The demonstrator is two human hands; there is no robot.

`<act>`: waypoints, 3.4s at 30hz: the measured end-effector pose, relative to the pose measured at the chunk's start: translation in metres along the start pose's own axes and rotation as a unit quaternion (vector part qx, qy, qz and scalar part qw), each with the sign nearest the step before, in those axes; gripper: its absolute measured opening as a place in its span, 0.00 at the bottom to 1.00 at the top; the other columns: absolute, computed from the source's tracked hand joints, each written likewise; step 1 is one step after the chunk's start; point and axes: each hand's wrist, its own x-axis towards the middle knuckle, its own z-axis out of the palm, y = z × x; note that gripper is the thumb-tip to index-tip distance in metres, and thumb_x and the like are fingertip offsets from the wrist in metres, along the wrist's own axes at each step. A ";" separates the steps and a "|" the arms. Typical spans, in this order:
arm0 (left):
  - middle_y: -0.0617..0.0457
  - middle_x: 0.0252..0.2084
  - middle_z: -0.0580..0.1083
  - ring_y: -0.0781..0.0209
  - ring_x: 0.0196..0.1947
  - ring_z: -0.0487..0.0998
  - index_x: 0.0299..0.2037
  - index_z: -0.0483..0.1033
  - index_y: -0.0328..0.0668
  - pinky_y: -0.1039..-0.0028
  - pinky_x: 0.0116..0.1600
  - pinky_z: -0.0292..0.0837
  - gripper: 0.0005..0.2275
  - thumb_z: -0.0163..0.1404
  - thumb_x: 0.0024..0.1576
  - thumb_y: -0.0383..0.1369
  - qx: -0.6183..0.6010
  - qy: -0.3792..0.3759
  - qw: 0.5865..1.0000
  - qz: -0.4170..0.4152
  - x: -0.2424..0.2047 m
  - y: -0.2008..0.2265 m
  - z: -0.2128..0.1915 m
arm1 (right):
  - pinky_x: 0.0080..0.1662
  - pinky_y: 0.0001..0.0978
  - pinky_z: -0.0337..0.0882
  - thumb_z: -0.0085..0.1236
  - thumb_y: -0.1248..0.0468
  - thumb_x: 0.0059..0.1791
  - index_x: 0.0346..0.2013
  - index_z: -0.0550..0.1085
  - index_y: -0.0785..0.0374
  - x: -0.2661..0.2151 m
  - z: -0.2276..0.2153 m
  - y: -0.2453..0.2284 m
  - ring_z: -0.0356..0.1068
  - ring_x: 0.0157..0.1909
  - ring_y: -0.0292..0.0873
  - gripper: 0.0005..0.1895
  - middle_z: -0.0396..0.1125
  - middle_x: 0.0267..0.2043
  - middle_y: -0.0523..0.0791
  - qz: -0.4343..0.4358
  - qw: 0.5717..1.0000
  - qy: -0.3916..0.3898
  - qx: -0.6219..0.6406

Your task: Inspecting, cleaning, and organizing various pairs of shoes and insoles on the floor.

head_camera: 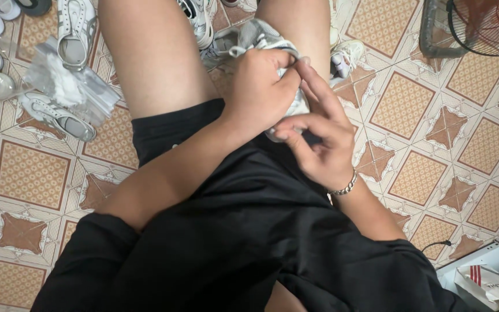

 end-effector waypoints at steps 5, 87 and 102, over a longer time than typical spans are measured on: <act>0.47 0.17 0.76 0.67 0.13 0.73 0.28 0.83 0.34 0.70 0.22 0.65 0.10 0.53 0.59 0.30 -0.036 0.007 0.999 0.002 0.007 0.019 0.001 | 0.52 0.28 0.74 0.57 0.72 0.58 0.37 0.75 0.72 -0.001 -0.013 0.015 0.73 0.57 0.38 0.06 0.55 0.79 0.62 0.029 0.999 0.032 -0.034; 0.59 0.14 0.72 0.75 0.13 0.68 0.18 0.76 0.39 0.75 0.17 0.59 0.19 0.58 0.60 0.40 -0.076 -0.065 0.988 -0.118 0.064 -0.113 -0.030 | 0.65 0.55 0.62 0.64 0.73 0.47 0.32 0.76 0.67 0.042 0.039 0.073 0.74 0.41 0.47 0.04 0.72 0.49 0.52 -0.136 0.961 -0.049 -0.235; 0.61 0.15 0.70 0.75 0.14 0.66 0.18 0.73 0.38 0.74 0.18 0.58 0.21 0.57 0.61 0.42 -0.077 -0.044 0.988 -0.126 0.063 -0.111 -0.031 | 0.76 0.50 0.60 0.67 0.70 0.54 0.38 0.78 0.64 0.035 0.048 0.088 0.73 0.62 0.49 0.03 0.71 0.54 0.47 -0.066 0.978 0.013 -0.199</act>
